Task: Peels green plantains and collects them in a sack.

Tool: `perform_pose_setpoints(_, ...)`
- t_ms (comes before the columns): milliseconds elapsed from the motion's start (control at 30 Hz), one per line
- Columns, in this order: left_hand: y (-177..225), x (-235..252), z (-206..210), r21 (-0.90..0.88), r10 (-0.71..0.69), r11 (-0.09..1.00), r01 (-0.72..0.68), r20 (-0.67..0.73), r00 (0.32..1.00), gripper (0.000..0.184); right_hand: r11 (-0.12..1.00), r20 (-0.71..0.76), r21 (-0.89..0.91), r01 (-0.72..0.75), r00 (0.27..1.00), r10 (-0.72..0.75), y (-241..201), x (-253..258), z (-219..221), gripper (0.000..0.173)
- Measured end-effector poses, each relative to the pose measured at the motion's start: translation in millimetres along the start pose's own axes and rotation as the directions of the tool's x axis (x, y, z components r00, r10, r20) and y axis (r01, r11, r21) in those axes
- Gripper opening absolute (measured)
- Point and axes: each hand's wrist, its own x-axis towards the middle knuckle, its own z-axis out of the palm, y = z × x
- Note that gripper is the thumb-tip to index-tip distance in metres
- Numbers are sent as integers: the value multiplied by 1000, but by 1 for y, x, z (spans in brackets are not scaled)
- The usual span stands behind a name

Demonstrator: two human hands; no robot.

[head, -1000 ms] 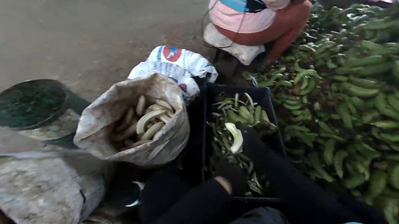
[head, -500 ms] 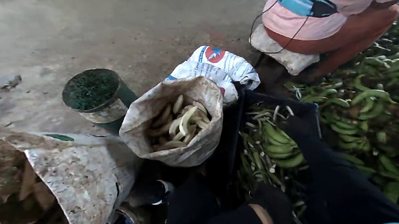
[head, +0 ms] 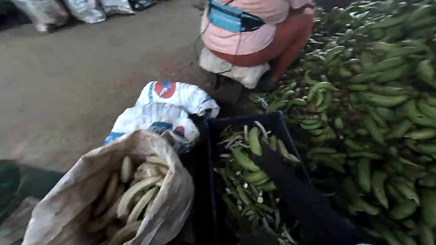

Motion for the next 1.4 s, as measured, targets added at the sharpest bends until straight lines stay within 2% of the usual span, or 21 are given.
perform_pose_setpoints(133, -4, 6, 5, 40, 12, 999, -12, -6, 1000, 48, 984, -43, 176, -3, 999, 10, 11, 6, 4, 76)
perform_pose_setpoints(200, -4, 10, 3, 68, -8, 998, 7, 22, 1000, 47, 891, -94, 453, 35, 996, 9, 22, 12, 3, 65)
perform_pose_setpoints(233, -5, 11, 4, 70, -8, 998, 7, 16, 1000, 46, 741, -179, 662, 116, 984, 6, 31, 18, 5, 51)
perform_pose_setpoints(267, -5, 12, 4, 78, -4, 997, 4, 6, 1000, 46, 450, -277, 860, 239, 961, 21, 40, 24, 6, 31)
perform_pose_setpoints(300, -5, 13, 4, 87, -2, 996, 2, -1, 1000, 45, 17, -328, 945, 328, 943, 52, 47, 34, 6, 30)
perform_pose_setpoints(333, -4, 15, 5, 105, -10, 994, 9, 9, 1000, 46, -407, -300, 869, 282, 954, 21, 58, 43, 3, 43)
perform_pose_setpoints(367, -4, 17, 4, 122, -21, 992, 20, 5, 1000, 47, -611, -277, 766, 201, 960, -30, 68, 46, -1, 47)
perform_pose_setpoints(400, -6, 17, 2, 119, -33, 992, 35, -12, 999, 49, -633, -271, 754, 175, 961, -57, 72, 44, -5, 45)
perform_pose_setpoints(433, -9, 16, 0, 90, -48, 995, 52, -52, 997, 50, -536, -264, 824, 182, 961, -80, 74, 36, -9, 40)
perform_pose_setpoints(533, -17, 16, -4, -62, -136, 990, 126, -181, 974, 55, 224, -75, 970, 91, 994, -80, 71, -6, -34, 42)
perform_pose_setpoints(567, -19, 15, -8, -118, -168, 983, 143, -241, 956, 57, 376, -39, 924, 67, 996, -82, 67, -19, -45, 46)
perform_pose_setpoints(600, -22, 15, -12, -171, -186, 975, 139, -300, 935, 58, 415, -44, 907, 76, 995, -87, 64, -29, -53, 47)
perform_pose_setpoints(700, -27, 7, -25, -312, -167, 950, 16, -466, 869, 55, 271, -163, 942, 197, 977, -140, 62, -51, -76, 60)
perform_pose_setpoints(800, -23, -1, -20, -396, -63, 883, -250, -630, 774, 45, 361, -212, 901, 240, 970, -115, 72, -68, -99, 59)
perform_pose_setpoints(900, -14, 11, 2, -497, 36, 664, -558, -725, 688, 41, 332, -222, 903, 271, 958, -180, 71, -97, -117, 58)
perform_pose_setpoints(1033, 20, 13, 33, -573, 23, 442, -690, -762, 648, 40, 378, -305, 856, 354, 934, -186, 65, -144, -118, 59)
perform_pose_setpoints(1100, 37, 7, 38, -500, 42, 380, -778, -831, 555, 41, 409, -366, 808, 424, 905, -215, 64, -158, -114, 64)
perform_pose_setpoints(1200, 64, -9, 38, -374, 67, 114, -921, -922, 382, 44, 366, -440, 785, 499, 866, -238, 67, -175, -113, 68)
perform_pose_setpoints(1267, 74, -14, 40, -446, 16, 126, -886, -892, 451, 41, 320, -457, 799, 509, 860, -226, 67, -187, -118, 67)
perform_pose_setpoints(1333, 63, 0, 59, -666, -7, 134, -734, -741, 671, 40, 211, -432, 850, 482, 868, -245, 64, -200, -126, 63)
perform_pose_setpoints(1400, 48, 25, 80, -784, -19, 7, -621, -621, 784, 35, 42, -399, 904, 424, 877, -268, 61, -201, -139, 46)
